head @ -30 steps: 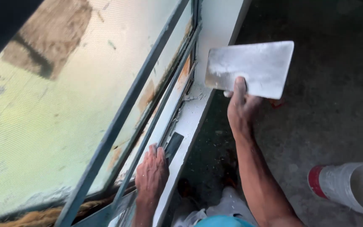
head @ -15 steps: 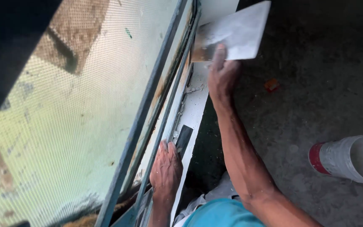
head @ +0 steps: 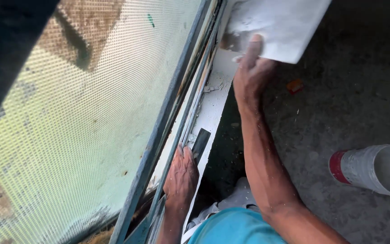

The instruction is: The person holds a hawk with plaster in one hand and a trowel in the other, applying and smoothing plaster along the window sill, frame edges, and adjacent wall surfaces. They move around the window opening, spreading the compound over the sill and smoothing the wall corner sections.

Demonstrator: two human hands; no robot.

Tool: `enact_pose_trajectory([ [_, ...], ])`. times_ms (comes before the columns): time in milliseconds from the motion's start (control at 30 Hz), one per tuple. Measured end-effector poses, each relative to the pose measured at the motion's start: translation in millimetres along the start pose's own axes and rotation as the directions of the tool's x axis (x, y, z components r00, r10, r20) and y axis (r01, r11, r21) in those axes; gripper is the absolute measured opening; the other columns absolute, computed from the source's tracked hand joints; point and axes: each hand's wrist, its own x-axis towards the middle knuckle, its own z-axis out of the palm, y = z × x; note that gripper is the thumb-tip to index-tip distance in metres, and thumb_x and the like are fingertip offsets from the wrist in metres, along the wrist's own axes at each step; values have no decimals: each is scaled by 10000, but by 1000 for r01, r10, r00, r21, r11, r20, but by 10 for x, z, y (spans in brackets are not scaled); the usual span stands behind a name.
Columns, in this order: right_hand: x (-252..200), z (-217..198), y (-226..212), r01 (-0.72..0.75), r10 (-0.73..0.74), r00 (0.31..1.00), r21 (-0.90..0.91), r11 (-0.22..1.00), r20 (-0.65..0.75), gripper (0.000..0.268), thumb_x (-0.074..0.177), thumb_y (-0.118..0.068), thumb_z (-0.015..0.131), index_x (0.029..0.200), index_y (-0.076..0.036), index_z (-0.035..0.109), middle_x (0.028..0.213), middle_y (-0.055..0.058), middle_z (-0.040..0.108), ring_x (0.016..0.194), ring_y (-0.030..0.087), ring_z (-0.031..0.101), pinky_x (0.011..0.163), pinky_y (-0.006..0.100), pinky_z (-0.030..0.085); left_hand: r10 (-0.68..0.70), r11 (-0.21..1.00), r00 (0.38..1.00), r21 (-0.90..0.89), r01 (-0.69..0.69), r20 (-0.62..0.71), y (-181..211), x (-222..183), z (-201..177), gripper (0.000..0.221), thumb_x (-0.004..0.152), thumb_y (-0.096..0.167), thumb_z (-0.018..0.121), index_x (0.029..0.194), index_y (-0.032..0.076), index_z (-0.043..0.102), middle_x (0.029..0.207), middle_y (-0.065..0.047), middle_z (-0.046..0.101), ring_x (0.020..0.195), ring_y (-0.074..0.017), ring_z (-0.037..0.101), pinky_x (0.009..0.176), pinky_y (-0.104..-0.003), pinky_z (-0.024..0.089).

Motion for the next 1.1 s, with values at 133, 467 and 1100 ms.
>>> enact_pose_trajectory([
  [133,88,41,711,370,-322,925,-278,887,202,473,1213,-298,464,1406,133,455,1163,241,702,1002,209,742,836,281,636,-44,999,995,-22,47,87,-3,40,38,406,959,76,460,1325,-85,534,1414,-384,487,1209,-447,589,1036,-452,474],
  [467,59,-22,677,100,-80,992,-227,969,93,584,1146,-324,495,1467,117,284,1277,275,583,1010,261,726,801,302,635,-90,994,990,-44,95,106,60,27,-104,414,967,109,468,1336,-66,535,1419,-375,480,1219,-454,575,1008,-455,482],
  [1100,44,58,571,-56,55,998,39,998,33,546,1047,-269,539,1367,131,350,1117,296,634,744,172,715,613,249,632,132,971,984,216,-105,-117,-170,-197,217,484,974,206,497,1401,-21,510,1415,-314,524,1317,-391,521,952,-498,482],
])
